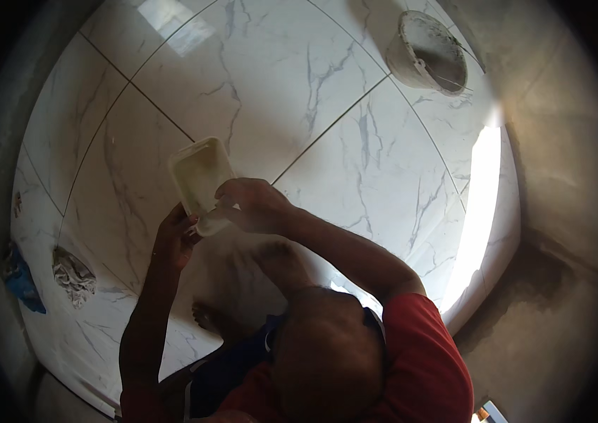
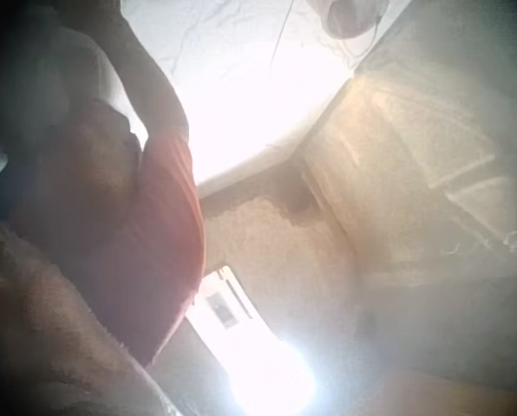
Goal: The person applies grout to the spaces between floor tiles using a small putty knife while holding a container of grout mixture.
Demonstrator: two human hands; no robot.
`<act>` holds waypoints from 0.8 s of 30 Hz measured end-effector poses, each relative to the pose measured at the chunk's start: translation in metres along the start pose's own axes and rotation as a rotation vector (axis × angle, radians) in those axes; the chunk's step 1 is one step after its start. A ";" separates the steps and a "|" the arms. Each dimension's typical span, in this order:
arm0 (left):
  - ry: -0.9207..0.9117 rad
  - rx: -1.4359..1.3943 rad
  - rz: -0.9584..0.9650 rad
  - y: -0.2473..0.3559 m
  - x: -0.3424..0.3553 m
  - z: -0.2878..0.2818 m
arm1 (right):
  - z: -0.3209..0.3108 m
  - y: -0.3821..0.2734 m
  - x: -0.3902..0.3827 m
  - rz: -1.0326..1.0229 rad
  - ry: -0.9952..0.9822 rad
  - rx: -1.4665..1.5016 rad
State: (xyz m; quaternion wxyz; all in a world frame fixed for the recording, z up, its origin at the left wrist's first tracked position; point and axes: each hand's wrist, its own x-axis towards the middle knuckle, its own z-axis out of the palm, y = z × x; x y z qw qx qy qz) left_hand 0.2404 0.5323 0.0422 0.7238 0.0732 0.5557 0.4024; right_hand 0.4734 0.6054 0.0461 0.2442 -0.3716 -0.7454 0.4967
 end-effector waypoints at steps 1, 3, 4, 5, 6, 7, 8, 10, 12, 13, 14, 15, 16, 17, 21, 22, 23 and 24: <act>0.001 0.005 0.003 0.002 0.002 -0.004 | -0.004 -0.003 0.008 0.047 -0.061 -0.039; -0.016 0.002 0.028 0.012 0.007 -0.006 | -0.012 -0.006 0.021 0.046 -0.082 -0.036; -0.065 -0.005 0.036 0.017 0.009 -0.008 | -0.016 -0.005 0.027 0.072 -0.090 -0.057; -0.042 -0.007 0.054 0.021 0.011 -0.013 | -0.018 -0.002 0.036 0.049 -0.105 -0.045; -0.050 -0.008 0.024 0.026 0.012 -0.019 | -0.020 0.001 0.046 0.050 -0.072 -0.041; -0.066 -0.013 -0.011 0.029 0.011 -0.019 | -0.023 0.002 0.056 0.058 -0.037 -0.043; -0.051 -0.018 0.001 0.030 0.009 -0.018 | -0.023 0.002 0.066 0.043 -0.049 -0.037; -0.073 0.043 0.006 0.029 0.005 -0.012 | -0.023 0.002 0.085 0.044 0.069 -0.105; -0.063 0.043 0.012 0.030 0.004 -0.011 | -0.016 0.005 0.097 -0.054 0.095 -0.162; -0.061 0.049 0.014 0.032 0.003 -0.012 | -0.013 0.006 0.100 -0.096 0.095 -0.203; -0.046 0.044 0.025 0.034 0.004 -0.014 | -0.011 0.008 0.102 -0.137 0.095 -0.245; -0.042 0.029 0.019 0.034 0.006 -0.016 | -0.008 0.008 0.098 -0.151 0.085 -0.237; -0.033 0.012 0.016 0.036 0.008 -0.020 | -0.004 0.007 0.091 -0.172 0.065 -0.209; -0.017 0.006 0.028 0.039 0.009 -0.022 | -0.001 0.004 0.082 -0.192 0.044 -0.182; 0.052 -0.006 0.020 0.047 0.018 -0.033 | 0.006 -0.003 0.061 -0.292 -0.038 -0.217; 0.048 -0.040 0.015 0.050 0.018 -0.036 | 0.004 -0.008 0.060 -0.238 -0.016 -0.159; 0.068 -0.040 0.024 0.052 0.018 -0.038 | 0.003 -0.009 0.061 -0.182 0.005 -0.100; 0.069 -0.035 0.036 0.055 0.018 -0.039 | 0.006 -0.004 0.064 -0.194 -0.003 -0.083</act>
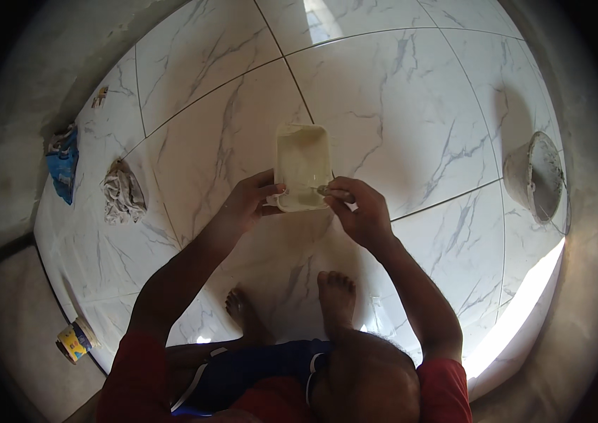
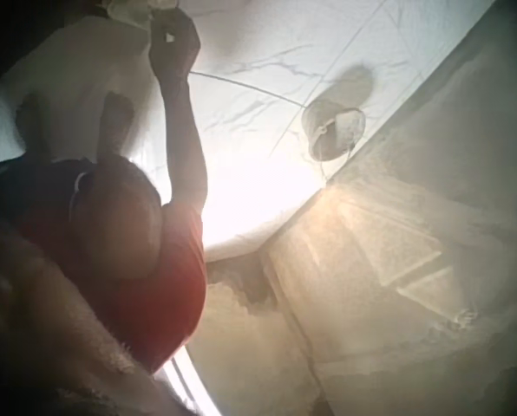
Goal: The person applies grout to the spaces between floor tiles using a small putty knife while holding a container of grout mixture.
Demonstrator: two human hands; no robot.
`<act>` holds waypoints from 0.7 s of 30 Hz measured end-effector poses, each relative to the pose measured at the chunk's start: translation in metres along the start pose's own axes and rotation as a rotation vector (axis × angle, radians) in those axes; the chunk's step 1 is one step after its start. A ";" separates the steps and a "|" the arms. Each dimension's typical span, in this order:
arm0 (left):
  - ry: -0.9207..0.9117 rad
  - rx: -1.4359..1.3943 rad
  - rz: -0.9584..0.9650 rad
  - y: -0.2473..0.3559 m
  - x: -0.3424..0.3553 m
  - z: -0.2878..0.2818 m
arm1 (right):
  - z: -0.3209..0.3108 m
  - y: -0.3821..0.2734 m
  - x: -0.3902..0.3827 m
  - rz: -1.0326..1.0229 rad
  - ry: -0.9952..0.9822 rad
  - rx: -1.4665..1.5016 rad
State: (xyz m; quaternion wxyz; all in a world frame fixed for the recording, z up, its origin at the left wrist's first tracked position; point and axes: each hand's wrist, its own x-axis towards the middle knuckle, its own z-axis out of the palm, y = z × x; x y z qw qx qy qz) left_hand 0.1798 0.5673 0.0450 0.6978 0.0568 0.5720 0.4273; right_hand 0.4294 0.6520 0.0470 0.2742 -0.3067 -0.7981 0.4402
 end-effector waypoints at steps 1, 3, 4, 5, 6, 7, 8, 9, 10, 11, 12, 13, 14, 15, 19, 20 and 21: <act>-0.015 0.001 0.010 0.004 0.002 0.001 | 0.000 0.006 0.001 0.149 0.115 0.173; 0.000 0.026 0.041 0.014 0.005 0.000 | -0.003 0.016 0.004 0.295 0.229 0.349; 0.006 0.046 0.060 0.018 0.006 0.001 | -0.007 0.018 0.007 0.397 0.301 0.490; 0.004 0.044 0.057 0.024 0.009 -0.001 | -0.011 0.020 0.011 0.500 0.376 0.630; 0.041 0.079 0.060 0.033 0.011 -0.004 | -0.015 0.022 0.014 0.503 0.379 0.627; 0.078 0.112 0.061 0.040 0.014 -0.007 | -0.019 0.024 0.017 0.515 0.428 0.701; 0.076 0.111 0.057 0.048 0.017 -0.010 | -0.022 0.024 0.021 0.524 0.475 0.777; 0.125 0.141 0.074 0.056 0.020 -0.013 | -0.027 0.023 0.023 0.563 0.505 0.795; 0.175 0.174 0.093 0.064 0.025 -0.014 | -0.031 0.024 0.024 0.564 0.509 0.794; 0.172 0.176 0.091 0.072 0.029 -0.015 | -0.036 0.026 0.024 0.571 0.533 0.851; 0.214 0.188 0.128 0.079 0.034 -0.016 | -0.040 0.029 0.024 0.577 0.557 0.909; 0.254 0.201 0.164 0.087 0.038 -0.016 | -0.043 0.030 0.023 0.588 0.570 0.931; 0.250 0.204 0.162 0.096 0.042 -0.017 | -0.044 0.032 0.020 0.589 0.576 0.930; 0.265 0.232 0.171 0.105 0.046 -0.019 | -0.045 0.035 0.017 0.599 0.582 0.975; 0.344 0.371 0.184 0.137 0.061 -0.016 | -0.046 0.034 0.008 0.642 0.596 1.043; 0.338 0.374 0.180 0.143 0.065 -0.016 | -0.045 0.035 0.005 0.644 0.603 1.040; 0.339 0.431 0.211 0.149 0.070 -0.015 | -0.045 0.037 0.002 0.659 0.603 1.036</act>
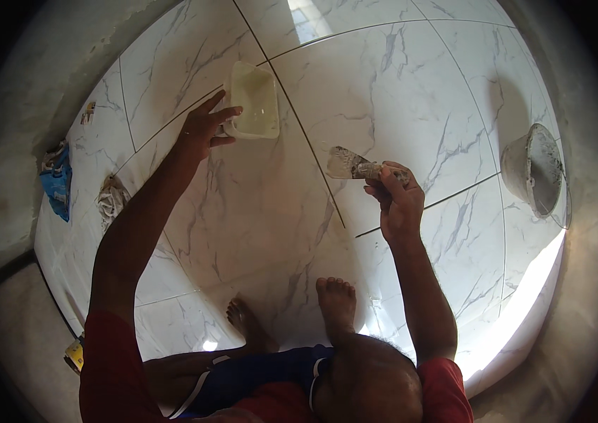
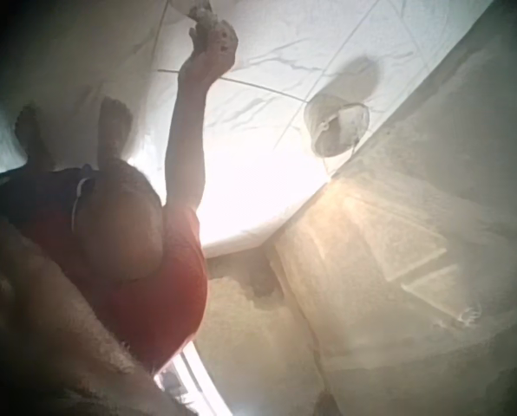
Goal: The person applies grout to the spaces between floor tiles using a small putty knife while holding a container of grout mixture.
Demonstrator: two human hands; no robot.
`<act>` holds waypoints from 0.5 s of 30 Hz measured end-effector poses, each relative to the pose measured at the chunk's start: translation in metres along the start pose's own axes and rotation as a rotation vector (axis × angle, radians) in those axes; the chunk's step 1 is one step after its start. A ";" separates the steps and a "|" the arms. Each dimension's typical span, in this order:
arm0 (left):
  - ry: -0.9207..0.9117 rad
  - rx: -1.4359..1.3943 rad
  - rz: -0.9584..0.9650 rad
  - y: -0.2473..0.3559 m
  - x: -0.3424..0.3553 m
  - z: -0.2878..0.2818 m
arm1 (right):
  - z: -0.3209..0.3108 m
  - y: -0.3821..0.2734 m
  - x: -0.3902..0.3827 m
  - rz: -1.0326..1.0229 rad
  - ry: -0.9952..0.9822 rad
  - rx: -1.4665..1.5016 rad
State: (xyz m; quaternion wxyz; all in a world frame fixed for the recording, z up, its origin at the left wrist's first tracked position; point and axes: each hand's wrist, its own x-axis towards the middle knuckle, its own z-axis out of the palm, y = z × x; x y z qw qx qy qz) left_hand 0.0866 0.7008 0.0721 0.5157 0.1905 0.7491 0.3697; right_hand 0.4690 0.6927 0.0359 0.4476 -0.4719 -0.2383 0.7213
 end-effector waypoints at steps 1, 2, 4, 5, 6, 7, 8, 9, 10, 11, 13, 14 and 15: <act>0.003 0.051 0.039 0.003 0.007 -0.001 | -0.002 0.001 -0.001 0.011 0.009 -0.005; 0.007 0.058 0.037 0.005 0.014 -0.009 | 0.000 0.003 -0.002 0.015 0.009 0.001; -0.054 0.129 0.114 0.012 0.024 -0.016 | 0.001 0.005 -0.004 0.028 0.024 -0.008; -0.059 0.131 0.111 0.017 0.028 -0.012 | -0.001 0.005 -0.005 0.029 0.030 -0.008; -0.016 0.174 0.100 0.022 0.032 -0.009 | -0.002 0.006 -0.006 0.029 0.044 -0.019; 0.027 0.217 0.091 0.028 0.034 -0.006 | -0.004 0.006 -0.006 0.026 0.056 -0.029; 0.024 0.219 0.092 0.031 0.039 -0.006 | -0.005 0.006 -0.006 0.025 0.059 -0.028; 0.030 0.247 0.094 0.035 0.043 -0.005 | -0.007 0.005 -0.006 0.022 0.061 -0.030; 0.038 0.277 0.094 0.038 0.047 -0.006 | -0.007 0.006 -0.006 0.021 0.062 -0.031; 0.038 0.280 0.094 0.040 0.050 -0.005 | -0.008 0.007 -0.006 0.021 0.063 -0.028; 0.059 0.334 0.134 0.045 0.054 -0.004 | -0.009 0.009 -0.006 0.020 0.051 -0.030; 0.060 0.337 0.134 0.048 0.055 -0.004 | -0.009 0.009 -0.006 0.021 0.050 -0.027; 0.070 0.368 0.144 0.051 0.057 -0.004 | -0.008 0.009 -0.006 0.025 0.054 -0.032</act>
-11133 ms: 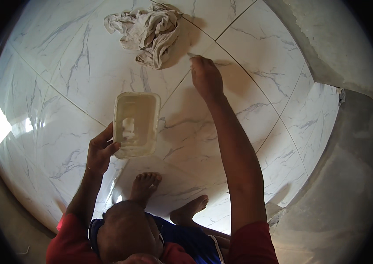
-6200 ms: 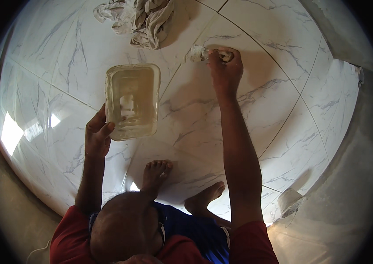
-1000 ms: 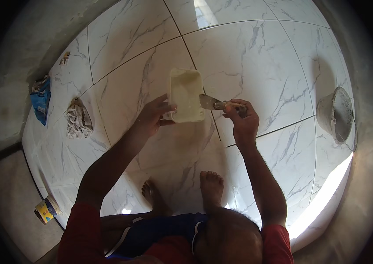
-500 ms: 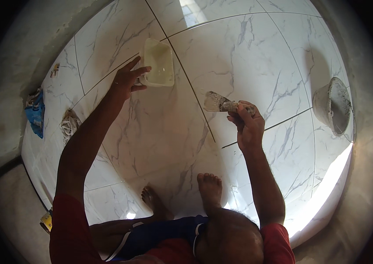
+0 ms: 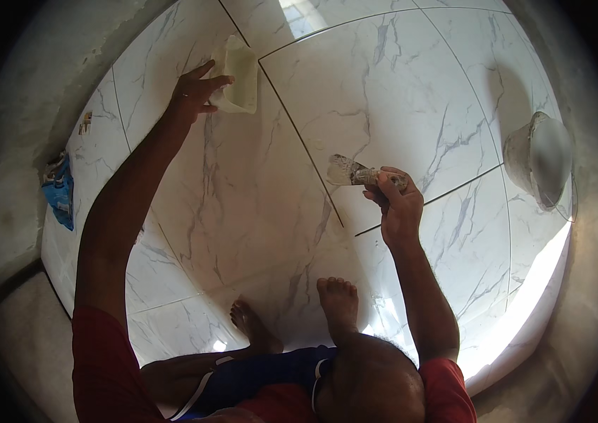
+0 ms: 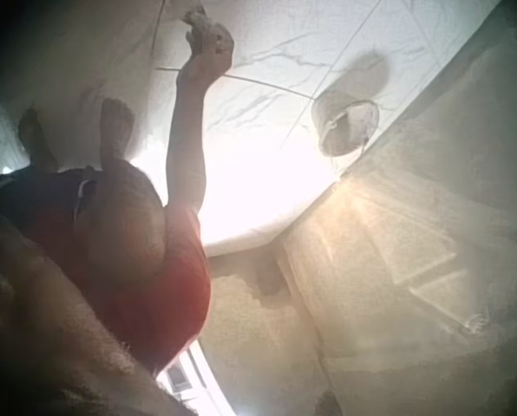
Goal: The person applies grout to the spaces between floor tiles using a small putty knife while holding a container of grout mixture.
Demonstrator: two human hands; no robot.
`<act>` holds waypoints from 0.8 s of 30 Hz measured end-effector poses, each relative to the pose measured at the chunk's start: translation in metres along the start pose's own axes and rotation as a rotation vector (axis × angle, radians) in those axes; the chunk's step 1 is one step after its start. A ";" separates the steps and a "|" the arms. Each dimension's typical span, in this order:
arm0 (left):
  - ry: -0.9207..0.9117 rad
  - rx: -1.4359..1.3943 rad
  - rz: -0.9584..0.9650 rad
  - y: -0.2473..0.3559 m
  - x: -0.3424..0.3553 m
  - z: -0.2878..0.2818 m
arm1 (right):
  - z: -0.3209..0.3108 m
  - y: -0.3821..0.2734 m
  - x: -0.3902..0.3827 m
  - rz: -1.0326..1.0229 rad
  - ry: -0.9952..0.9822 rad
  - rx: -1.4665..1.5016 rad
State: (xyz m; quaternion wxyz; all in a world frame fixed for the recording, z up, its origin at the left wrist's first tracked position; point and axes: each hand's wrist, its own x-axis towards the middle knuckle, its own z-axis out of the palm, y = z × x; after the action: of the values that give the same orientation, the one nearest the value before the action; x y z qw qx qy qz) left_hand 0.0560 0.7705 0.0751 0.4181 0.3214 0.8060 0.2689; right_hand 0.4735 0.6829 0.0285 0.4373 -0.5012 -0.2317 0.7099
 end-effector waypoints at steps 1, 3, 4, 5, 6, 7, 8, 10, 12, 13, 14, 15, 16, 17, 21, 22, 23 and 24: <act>0.007 0.029 0.010 0.002 0.002 0.001 | 0.000 -0.001 0.000 0.002 0.006 -0.007; 0.001 0.048 0.030 0.005 0.006 0.001 | -0.002 -0.001 -0.001 0.001 0.012 -0.007; -0.003 0.067 0.050 0.007 0.006 0.001 | -0.002 -0.001 -0.001 0.001 0.016 -0.008; -0.004 0.070 0.050 0.008 0.006 0.001 | -0.003 -0.001 -0.001 0.001 0.017 -0.006; -0.006 0.078 0.055 0.010 0.007 0.001 | -0.004 -0.002 -0.001 -0.002 0.016 -0.009; -0.005 0.088 0.057 0.011 0.007 0.001 | -0.005 -0.001 -0.001 -0.002 0.012 -0.012; -0.005 0.091 0.056 0.012 0.007 0.000 | -0.004 -0.001 -0.002 0.000 0.012 -0.009; -0.025 0.107 0.062 0.014 0.008 -0.003 | -0.004 0.000 -0.002 0.000 0.008 -0.005; -0.016 0.113 0.068 0.015 0.011 -0.006 | -0.006 0.002 -0.002 0.004 0.006 0.001; -0.012 0.116 0.075 0.018 0.010 -0.004 | -0.008 0.002 -0.001 0.007 0.008 0.002; -0.015 0.116 0.076 0.020 0.010 -0.002 | -0.010 0.002 -0.001 0.006 0.011 0.002; 0.004 0.106 0.087 0.022 0.009 0.001 | -0.011 0.001 -0.001 0.003 0.015 0.000; 0.026 0.096 0.099 0.023 0.009 0.002 | -0.012 0.002 -0.001 0.000 0.016 0.000; 0.025 0.098 0.099 0.023 0.010 0.002 | -0.012 0.002 -0.001 0.000 0.017 0.001; 0.024 0.103 0.091 0.024 0.011 0.003 | -0.013 0.002 -0.001 -0.011 0.022 0.002; 0.023 0.095 0.088 0.023 0.011 0.002 | -0.013 0.002 -0.002 -0.008 0.024 0.005; 0.024 0.095 0.087 0.022 0.012 0.002 | -0.014 0.003 -0.001 -0.007 0.024 0.005; 0.018 0.084 0.093 0.020 0.012 0.001 | -0.014 0.003 -0.001 -0.005 0.025 0.001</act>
State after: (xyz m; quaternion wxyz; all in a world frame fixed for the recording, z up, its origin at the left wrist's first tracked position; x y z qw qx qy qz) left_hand 0.0569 0.7930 0.0829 0.3839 0.3734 0.8045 0.2567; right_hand 0.4852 0.6789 0.0210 0.4421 -0.5092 -0.2270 0.7026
